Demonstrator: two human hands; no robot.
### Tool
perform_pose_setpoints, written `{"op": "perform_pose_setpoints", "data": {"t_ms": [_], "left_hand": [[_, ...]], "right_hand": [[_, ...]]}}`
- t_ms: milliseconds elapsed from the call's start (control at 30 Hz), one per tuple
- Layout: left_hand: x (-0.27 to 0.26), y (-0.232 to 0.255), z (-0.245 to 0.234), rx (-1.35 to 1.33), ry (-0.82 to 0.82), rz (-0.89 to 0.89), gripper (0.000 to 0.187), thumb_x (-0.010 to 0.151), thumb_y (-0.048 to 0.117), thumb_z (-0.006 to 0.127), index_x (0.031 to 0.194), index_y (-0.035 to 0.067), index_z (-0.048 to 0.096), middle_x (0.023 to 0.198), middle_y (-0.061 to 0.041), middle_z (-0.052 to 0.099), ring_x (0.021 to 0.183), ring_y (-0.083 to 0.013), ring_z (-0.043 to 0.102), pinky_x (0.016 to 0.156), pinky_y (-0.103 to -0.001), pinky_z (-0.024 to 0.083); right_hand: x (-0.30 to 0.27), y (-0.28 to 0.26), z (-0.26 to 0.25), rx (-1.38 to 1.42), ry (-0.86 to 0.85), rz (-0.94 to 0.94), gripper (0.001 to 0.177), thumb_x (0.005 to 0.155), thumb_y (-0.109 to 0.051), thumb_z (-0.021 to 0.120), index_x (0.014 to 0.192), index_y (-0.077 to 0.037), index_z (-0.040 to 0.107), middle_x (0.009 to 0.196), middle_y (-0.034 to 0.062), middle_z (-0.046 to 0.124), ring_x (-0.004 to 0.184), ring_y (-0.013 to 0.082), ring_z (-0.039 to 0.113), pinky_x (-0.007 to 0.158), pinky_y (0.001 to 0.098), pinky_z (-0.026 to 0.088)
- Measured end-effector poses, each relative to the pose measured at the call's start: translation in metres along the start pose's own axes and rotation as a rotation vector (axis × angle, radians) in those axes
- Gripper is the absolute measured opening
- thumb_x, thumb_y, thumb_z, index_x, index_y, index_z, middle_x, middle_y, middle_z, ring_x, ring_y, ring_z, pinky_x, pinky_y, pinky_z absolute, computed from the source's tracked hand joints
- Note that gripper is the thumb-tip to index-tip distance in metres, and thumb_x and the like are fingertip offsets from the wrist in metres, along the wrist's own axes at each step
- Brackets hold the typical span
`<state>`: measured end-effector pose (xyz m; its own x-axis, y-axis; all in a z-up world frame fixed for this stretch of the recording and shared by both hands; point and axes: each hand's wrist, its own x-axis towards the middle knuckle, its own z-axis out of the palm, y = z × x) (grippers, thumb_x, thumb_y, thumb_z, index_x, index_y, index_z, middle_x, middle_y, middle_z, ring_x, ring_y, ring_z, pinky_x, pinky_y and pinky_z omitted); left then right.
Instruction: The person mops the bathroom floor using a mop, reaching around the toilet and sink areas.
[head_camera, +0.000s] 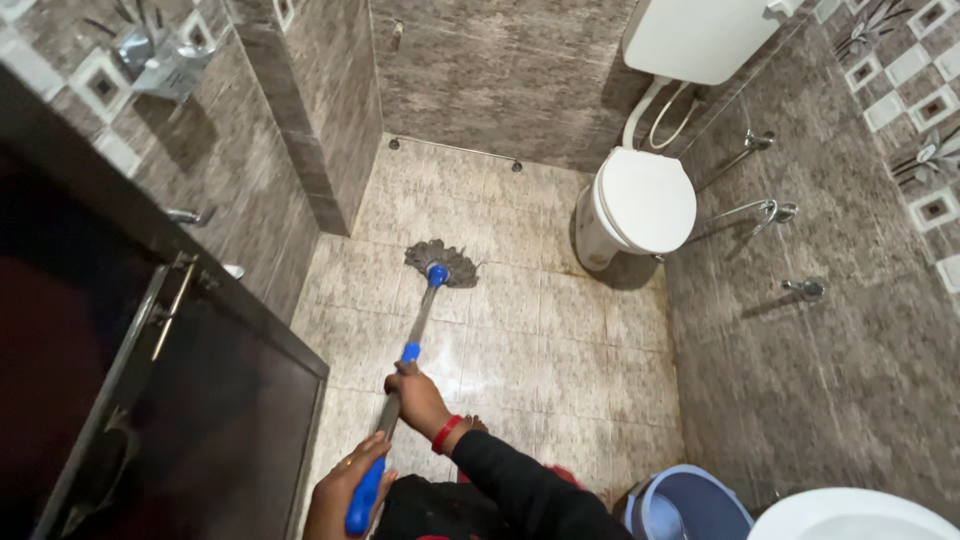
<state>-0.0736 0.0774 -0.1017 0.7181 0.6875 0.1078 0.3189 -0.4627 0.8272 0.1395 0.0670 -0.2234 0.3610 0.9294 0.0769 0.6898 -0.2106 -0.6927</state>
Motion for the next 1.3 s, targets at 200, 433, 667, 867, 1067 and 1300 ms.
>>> {"op": "perform_pose_setpoints", "data": {"t_ms": [200, 433, 667, 867, 1067, 1300], "left_hand": [[-0.052, -0.041, -0.036, 0.053, -0.056, 0.018, 0.045, 0.071, 0.016, 0.088, 0.113, 0.014, 0.073, 0.124, -0.012, 0.073, 0.116, -0.0252, 0.071, 0.094, -0.036, 0.057], [-0.060, -0.065, -0.017, 0.024, 0.100, 0.168, 0.039, 0.071, 0.017, 0.086, 0.109, 0.013, 0.075, 0.115, -0.015, 0.077, 0.112, -0.0274, 0.074, 0.093, -0.037, 0.059], [0.000, -0.046, 0.007, 0.052, 0.060, 0.019, 0.039, 0.073, 0.014, 0.084, 0.110, 0.014, 0.074, 0.120, -0.012, 0.075, 0.115, -0.0265, 0.073, 0.093, -0.037, 0.059], [0.083, -0.014, 0.066, 0.093, 0.113, 0.024, 0.039, 0.074, 0.017, 0.083, 0.112, 0.013, 0.074, 0.124, -0.010, 0.073, 0.119, -0.0263, 0.069, 0.093, -0.037, 0.057], [0.150, 0.026, 0.092, 0.065, 0.102, 0.001, 0.034, 0.084, 0.018, 0.076, 0.117, 0.010, 0.071, 0.131, -0.014, 0.069, 0.124, -0.0311, 0.064, 0.096, -0.039, 0.055], [0.143, 0.020, 0.107, 0.112, 0.027, 0.022, 0.032, 0.085, 0.015, 0.073, 0.116, 0.008, 0.071, 0.132, -0.016, 0.068, 0.127, -0.0335, 0.062, 0.099, -0.042, 0.052]], "right_hand": [[-0.030, -0.061, 0.020, -0.011, -0.089, -0.035, 0.015, 0.081, -0.007, 0.070, 0.096, -0.007, 0.071, 0.135, 0.0317, 0.059, 0.122, 0.0484, 0.059, 0.101, 0.0475, 0.052], [-0.027, -0.058, 0.019, 0.017, -0.100, -0.098, 0.013, 0.082, -0.005, 0.070, 0.095, -0.006, 0.070, 0.134, 0.0301, 0.062, 0.121, 0.0517, 0.058, 0.109, 0.0502, 0.046], [0.024, -0.014, -0.012, -0.021, -0.146, -0.173, 0.016, 0.078, -0.002, 0.069, 0.093, -0.006, 0.069, 0.128, 0.0248, 0.066, 0.120, 0.0484, 0.060, 0.114, 0.0492, 0.045], [0.082, 0.069, -0.039, -0.029, -0.145, -0.229, 0.015, 0.077, -0.002, 0.070, 0.092, -0.005, 0.070, 0.133, 0.0244, 0.063, 0.125, 0.0483, 0.055, 0.108, 0.0471, 0.046], [0.138, 0.137, -0.056, -0.027, -0.122, -0.139, 0.020, 0.080, 0.001, 0.066, 0.098, -0.008, 0.070, 0.143, 0.0208, 0.059, 0.134, 0.0460, 0.051, 0.107, 0.0445, 0.048], [0.121, 0.142, -0.056, -0.021, -0.083, -0.077, 0.023, 0.082, 0.002, 0.065, 0.101, -0.010, 0.070, 0.145, 0.0194, 0.057, 0.135, 0.0458, 0.049, 0.106, 0.0453, 0.047]]}}
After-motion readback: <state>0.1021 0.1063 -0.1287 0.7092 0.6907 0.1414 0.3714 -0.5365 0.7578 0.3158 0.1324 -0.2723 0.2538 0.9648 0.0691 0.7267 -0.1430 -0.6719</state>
